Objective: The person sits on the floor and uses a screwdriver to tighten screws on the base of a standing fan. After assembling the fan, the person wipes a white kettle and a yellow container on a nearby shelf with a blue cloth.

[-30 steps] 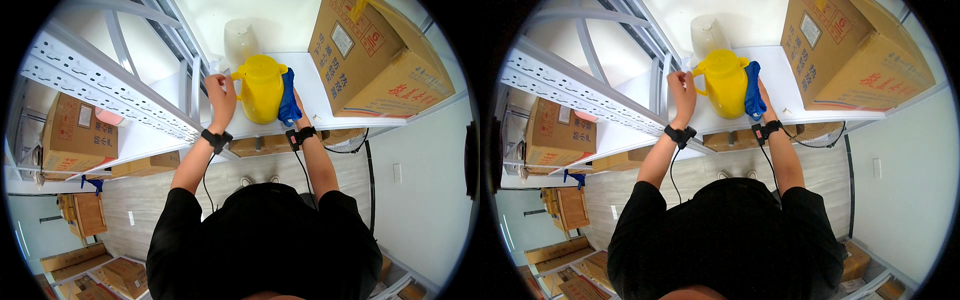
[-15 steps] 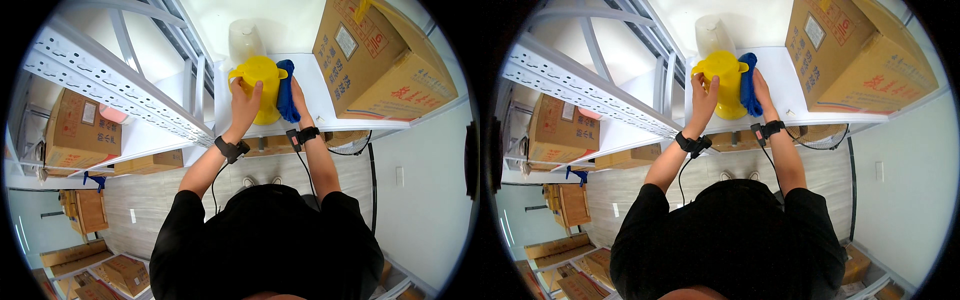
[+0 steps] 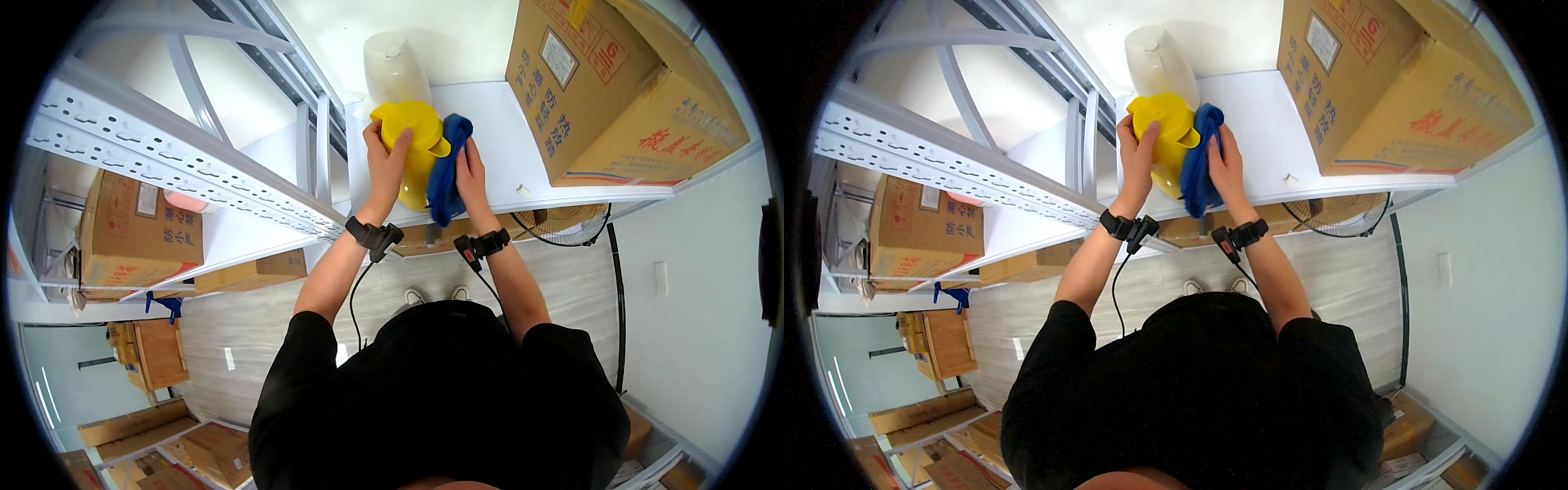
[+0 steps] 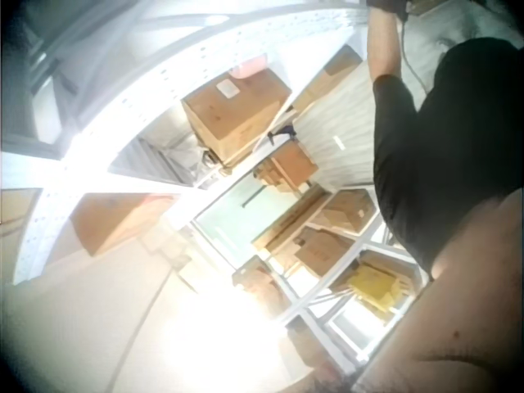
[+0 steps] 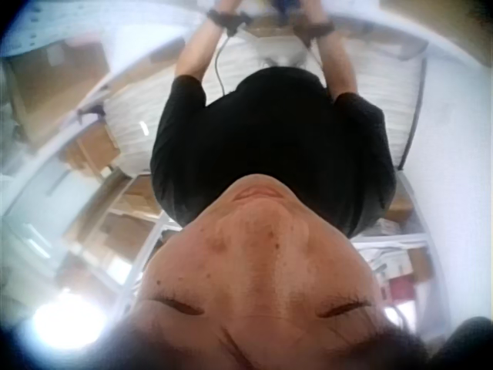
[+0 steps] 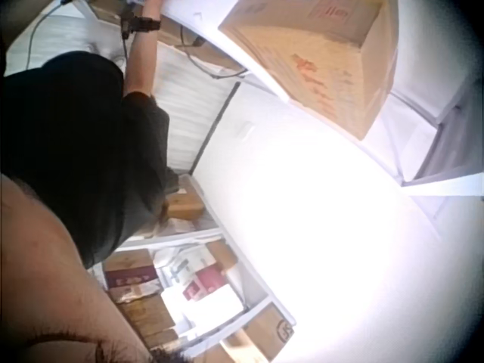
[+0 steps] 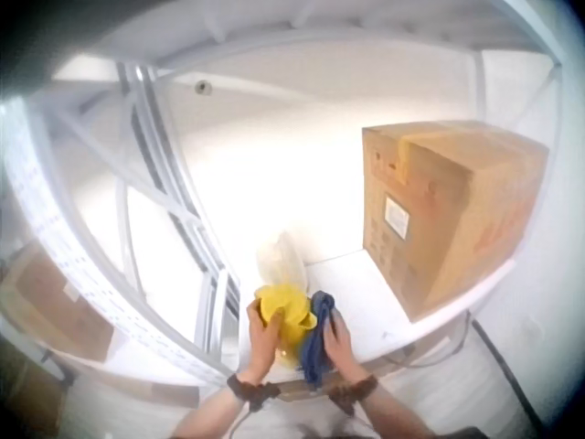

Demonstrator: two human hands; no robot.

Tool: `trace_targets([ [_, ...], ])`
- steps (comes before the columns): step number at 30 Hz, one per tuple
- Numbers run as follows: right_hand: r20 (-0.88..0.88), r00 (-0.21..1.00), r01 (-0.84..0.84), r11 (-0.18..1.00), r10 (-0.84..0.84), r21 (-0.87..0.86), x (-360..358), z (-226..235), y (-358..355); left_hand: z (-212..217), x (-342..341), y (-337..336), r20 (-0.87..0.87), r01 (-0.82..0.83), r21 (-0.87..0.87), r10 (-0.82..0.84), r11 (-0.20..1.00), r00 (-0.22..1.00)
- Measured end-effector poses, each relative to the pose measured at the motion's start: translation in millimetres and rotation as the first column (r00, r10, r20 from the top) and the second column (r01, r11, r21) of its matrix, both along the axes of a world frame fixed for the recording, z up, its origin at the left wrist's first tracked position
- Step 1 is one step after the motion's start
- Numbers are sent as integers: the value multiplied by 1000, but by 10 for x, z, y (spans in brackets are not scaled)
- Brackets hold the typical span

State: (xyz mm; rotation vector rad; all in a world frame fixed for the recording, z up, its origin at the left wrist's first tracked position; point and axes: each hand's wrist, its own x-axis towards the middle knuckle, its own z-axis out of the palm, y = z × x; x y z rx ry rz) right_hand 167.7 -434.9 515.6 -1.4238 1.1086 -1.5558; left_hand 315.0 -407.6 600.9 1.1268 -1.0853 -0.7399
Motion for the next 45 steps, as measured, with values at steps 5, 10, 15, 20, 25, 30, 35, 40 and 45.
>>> trace_targets([
  [5,352,884,-376,915,307,146,-97,155,-390,-57,78,-62,-50,111,-20,-112,994,992],
  [10,626,659,-608,785,418,116,-86,-87,-520,-87,164,-173,-119,151,5,-149,989,982],
  [15,705,626,-612,770,333,180,-100,-478,-498,-64,265,-286,-152,233,19,-228,972,962],
  [20,789,550,-634,751,273,182,-75,-460,-415,-78,332,-318,-172,275,-1,-271,962,947],
  [25,12,935,-354,935,354,-20,-87,-410,-449,-71,359,-324,-213,296,10,-287,955,934],
  [30,-53,912,-408,913,407,-12,-91,-197,-671,-52,354,-346,-202,331,17,-321,944,925],
  [35,337,837,-512,836,432,199,-43,350,-585,-82,366,-337,-205,298,45,-283,953,937],
  [40,-57,859,-506,861,508,52,-148,503,-529,-94,365,-361,-185,301,41,-289,953,939],
  [45,-185,842,-493,862,507,119,-198,569,-466,-125,379,-361,-198,293,38,-280,955,939],
])
